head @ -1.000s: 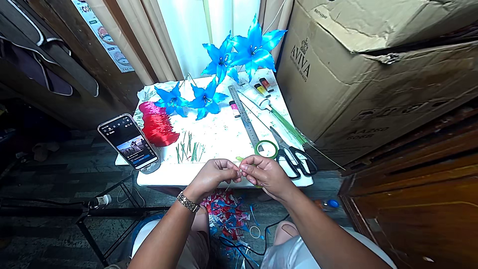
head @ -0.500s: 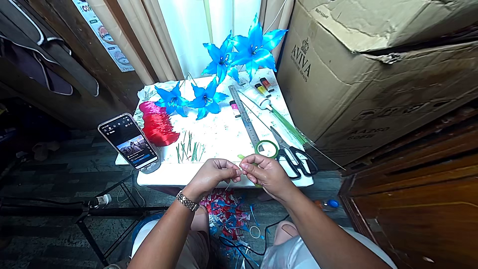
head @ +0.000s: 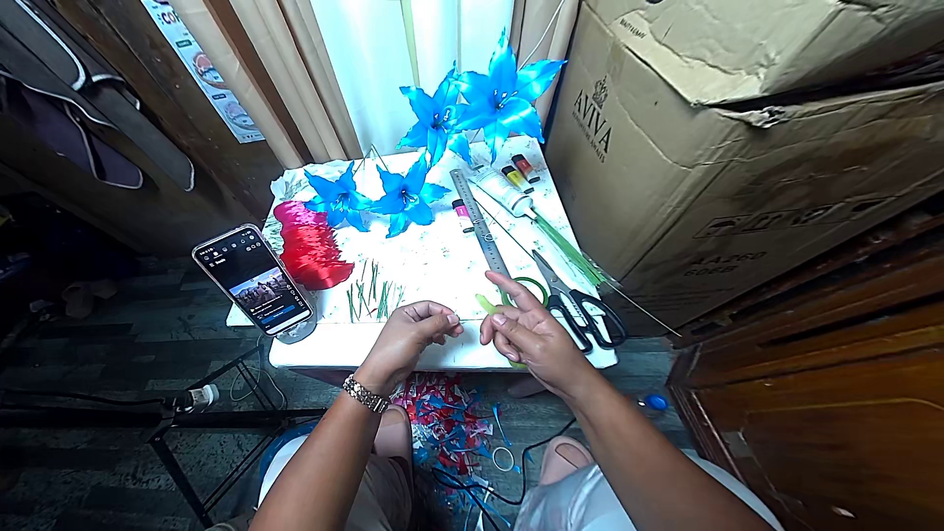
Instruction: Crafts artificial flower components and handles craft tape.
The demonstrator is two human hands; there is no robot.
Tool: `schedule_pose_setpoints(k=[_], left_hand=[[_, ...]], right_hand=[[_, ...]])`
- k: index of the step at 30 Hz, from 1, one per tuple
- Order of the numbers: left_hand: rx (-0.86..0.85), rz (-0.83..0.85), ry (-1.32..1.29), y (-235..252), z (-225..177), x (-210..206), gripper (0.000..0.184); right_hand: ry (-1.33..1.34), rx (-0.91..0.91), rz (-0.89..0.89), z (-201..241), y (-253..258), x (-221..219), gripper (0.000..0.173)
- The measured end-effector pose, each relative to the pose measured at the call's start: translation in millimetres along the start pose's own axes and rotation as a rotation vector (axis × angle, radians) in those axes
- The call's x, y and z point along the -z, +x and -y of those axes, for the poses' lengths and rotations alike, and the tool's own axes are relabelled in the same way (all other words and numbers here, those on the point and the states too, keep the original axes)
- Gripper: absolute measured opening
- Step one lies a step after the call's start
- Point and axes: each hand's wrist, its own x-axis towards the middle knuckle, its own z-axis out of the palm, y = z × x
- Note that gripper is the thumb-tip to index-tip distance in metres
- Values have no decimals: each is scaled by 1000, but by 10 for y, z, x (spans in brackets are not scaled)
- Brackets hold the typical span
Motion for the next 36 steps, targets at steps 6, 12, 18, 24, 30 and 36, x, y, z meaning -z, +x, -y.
schedule_pose_setpoints(k=[6, 12, 18, 24, 30, 36], left_hand=[[-54, -10, -55, -8, 23, -25, 18], [-144, -88, 80, 9, 80, -63, 13], [-179, -97, 210, -15, 85, -88, 11], [-177, -136, 212, 1, 79, -96, 12], [-165, -147, 298, 6, 100, -99, 9], [-137, -168, 209, 39, 93, -53, 9]], right_hand=[[-61, -41, 137, -36, 13, -15, 69], [-116, -178, 122, 1, -1, -48, 48], [-126, -228, -79, -5, 22, -100, 3], [-260, -102, -152, -73, 36, -104, 4], [-353, -126, -123, -51, 44, -84, 7], [-337, -55, -181, -65, 40, -67, 6]])
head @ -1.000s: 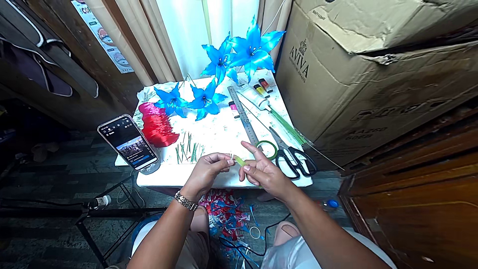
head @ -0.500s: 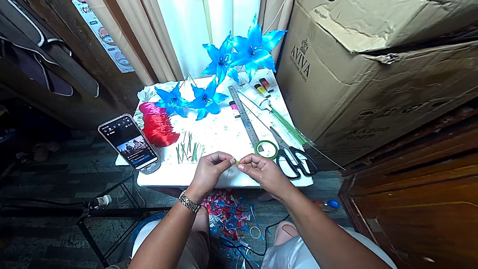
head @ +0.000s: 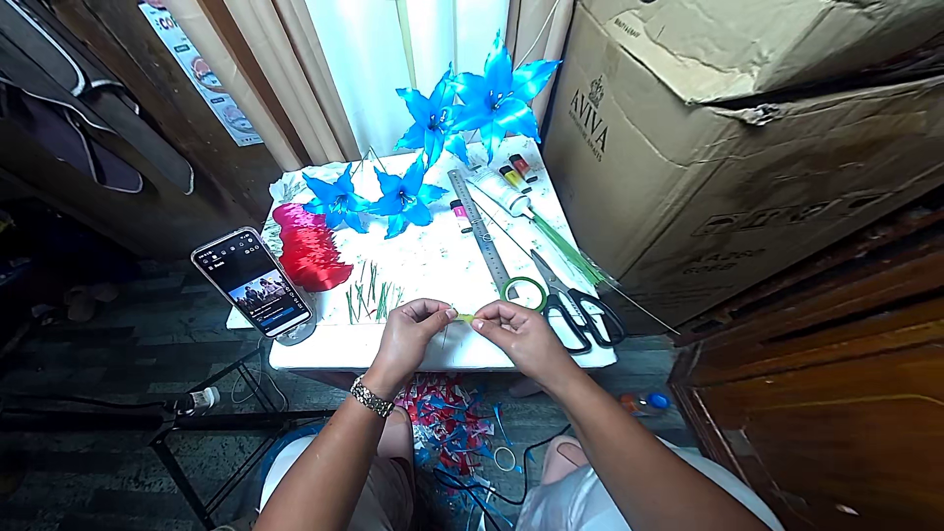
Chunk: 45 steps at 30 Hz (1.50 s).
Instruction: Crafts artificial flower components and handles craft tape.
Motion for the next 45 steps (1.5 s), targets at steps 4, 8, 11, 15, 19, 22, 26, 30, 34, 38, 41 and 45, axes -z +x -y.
schedule_pose_setpoints(k=[4, 8, 11, 15, 19, 22, 26, 30, 34, 38, 41, 45], left_hand=[[81, 76, -152, -32, -63, -24, 9], [105, 190, -224, -77, -110, -50, 13], [91, 238, -210, -87, -120, -33, 15], [88, 262, -175, -90, -138, -7, 14], [86, 278, -169, -94, -142, 0, 14], [79, 275, -157, -103, -156, 3, 15], [51, 286, -129, -110, -163, 24, 14], [75, 321, -106, -109, -192, 54, 13], [171, 388, -128, -100, -237, 106, 16], [274, 437, -181, -91, -280, 138, 20], [325, 482, -217, -85, -288, 164, 23], [372, 557, -280, -72, -260, 190, 29]], right_hand=[[111, 52, 2, -5, 6, 37, 3], [146, 37, -2, 37, -5, 7, 5], [154, 20, -14, 45, -5, -2, 6], [196, 3, -19, 60, -16, -8, 7], [210, 7, -24, 60, -17, -10, 6], [235, -4, -28, 72, -29, -27, 6], [241, -5, -31, 75, -40, -38, 7], [265, -20, -11, 107, -58, -32, 8], [277, -12, 23, 100, -86, -41, 10], [288, 42, 22, 72, -114, -72, 11], [315, 63, 35, 58, -137, -91, 11], [446, 30, 52, 39, -156, -130, 13]])
